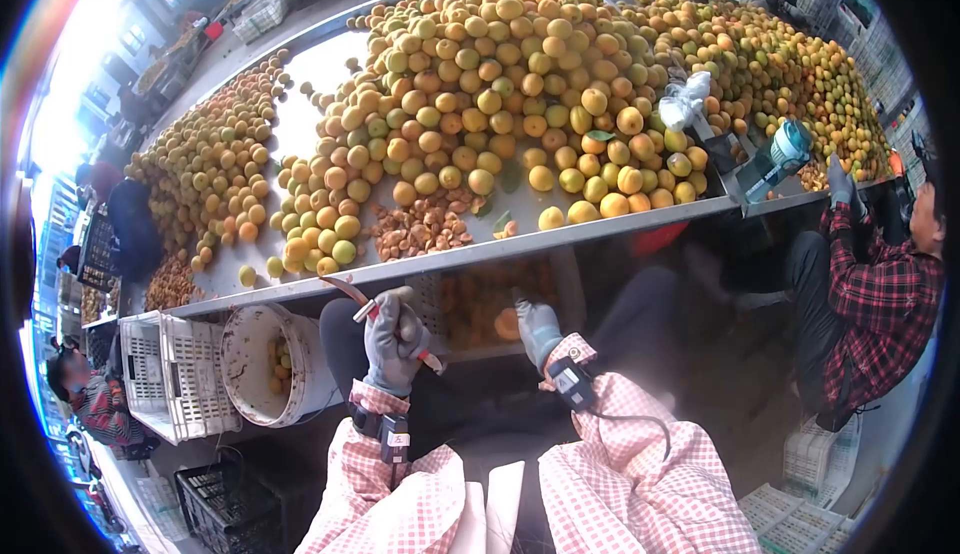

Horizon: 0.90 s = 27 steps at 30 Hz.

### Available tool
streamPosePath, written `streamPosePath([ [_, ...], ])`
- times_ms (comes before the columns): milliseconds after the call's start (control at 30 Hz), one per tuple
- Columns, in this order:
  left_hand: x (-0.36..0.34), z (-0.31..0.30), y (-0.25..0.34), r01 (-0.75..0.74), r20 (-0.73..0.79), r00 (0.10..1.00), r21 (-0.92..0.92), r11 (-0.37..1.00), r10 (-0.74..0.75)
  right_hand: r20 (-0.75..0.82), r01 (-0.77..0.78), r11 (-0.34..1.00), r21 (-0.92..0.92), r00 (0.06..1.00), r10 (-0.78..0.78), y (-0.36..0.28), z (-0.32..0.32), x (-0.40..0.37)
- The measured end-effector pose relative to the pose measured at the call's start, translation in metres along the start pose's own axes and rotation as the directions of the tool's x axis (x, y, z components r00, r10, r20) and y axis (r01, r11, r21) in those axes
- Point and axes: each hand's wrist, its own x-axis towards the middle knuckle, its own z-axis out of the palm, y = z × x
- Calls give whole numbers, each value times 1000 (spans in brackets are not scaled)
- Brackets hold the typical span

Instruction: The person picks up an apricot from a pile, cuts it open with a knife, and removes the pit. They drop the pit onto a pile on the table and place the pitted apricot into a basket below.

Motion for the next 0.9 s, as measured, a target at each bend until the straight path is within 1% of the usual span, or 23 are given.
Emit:
streamPosePath([
  [33, 1, -4, -3, -2, 8, 1000, -5, 1000, 2, -84, 16, 976, -219, 996, -35, 2, -1, 5],
  [67, 2, -6, -5, 22, -2, 1000, 6, 1000, -22, -168, -8, 905, -426, 983, -70, -4, -2, 4],
  [100, 3, -8, -6, 43, -12, 999, 16, 999, -43, -172, -70, 900, -430, 985, -5, -10, -5, 1],
  [167, 2, -14, -7, 57, -6, 998, 29, 998, -56, -176, -130, 891, -436, 983, 57, -23, -5, -13],
  [200, 3, -16, -7, 102, -14, 995, 10, 995, -102, 49, 34, 998, -47, 998, -32, -34, -1, -25],
  [233, 4, -18, -8, 148, -19, 989, -10, 989, -149, 217, 111, 921, 372, 955, -202, -46, 3, -35],
  [267, 6, -21, -10, 169, -5, 986, -8, 986, -169, 215, 113, 922, 369, 955, -204, -64, 4, -43],
  [300, 6, -21, -11, 169, -1, 986, -10, 986, -169, 216, 265, 898, 351, 910, -353, -87, 4, -47],
  [333, 7, -18, -11, 199, -24, 980, 13, 980, -199, 217, 412, 848, 334, 842, -494, -106, 7, -43],
  [367, 8, -16, -11, 228, -48, 973, 36, 973, -227, 213, 417, 846, 332, 841, -497, -121, 15, -33],
  [400, 9, -14, -10, 236, -58, 971, 85, 968, -231, 109, 625, 748, 224, 747, -656, -135, 24, -22],
  [433, 11, -17, -13, 224, -40, 974, 83, 971, -221, 28, 791, 606, 90, 606, -795, -147, 28, -12],
  [467, 11, -17, -12, 225, -42, 974, 94, 970, -222, 24, 794, 601, 87, 602, -798, -158, 25, -6],
  [500, 12, -16, -11, 225, -42, 974, 105, 969, -222, 40, 840, 525, -134, 534, -845, -168, 19, -1],
  [533, 13, -18, -12, 225, -44, 974, 113, 968, -221, 78, 841, 416, -346, 468, -881, -179, 15, 7],
  [567, 12, -19, -10, 245, -48, 969, 115, 963, -241, 82, 843, 412, -346, 465, -881, -189, 13, 18],
  [633, 11, -16, -6, 279, -66, 960, 139, 950, -273, 159, 760, 424, -492, 557, -815, -206, 9, 40],
  [667, 12, -12, -3, 306, -70, 952, 164, 938, -298, 130, 741, 377, -556, 526, -841, -210, 10, 55],
  [700, 13, -10, -1, 332, -76, 943, 189, 924, -323, 154, 749, 278, -601, 450, -879, -220, 12, 66],
  [767, 17, -11, -4, 334, -74, 943, 202, 921, -326, 324, 710, 146, -689, 481, -815, -235, 19, 84],
  [800, 18, -11, -4, 356, -75, 934, 224, 907, -348, 331, 713, 145, -685, 483, -811, -236, 26, 89],
  [867, 20, -14, -5, 381, -58, 924, 234, 894, -379, 495, 592, -84, -802, 578, -649, -240, 38, 94],
  [900, 22, -15, -4, 386, -63, 922, 230, 894, -382, 499, 594, -84, -800, 581, -643, -240, 39, 94],
])
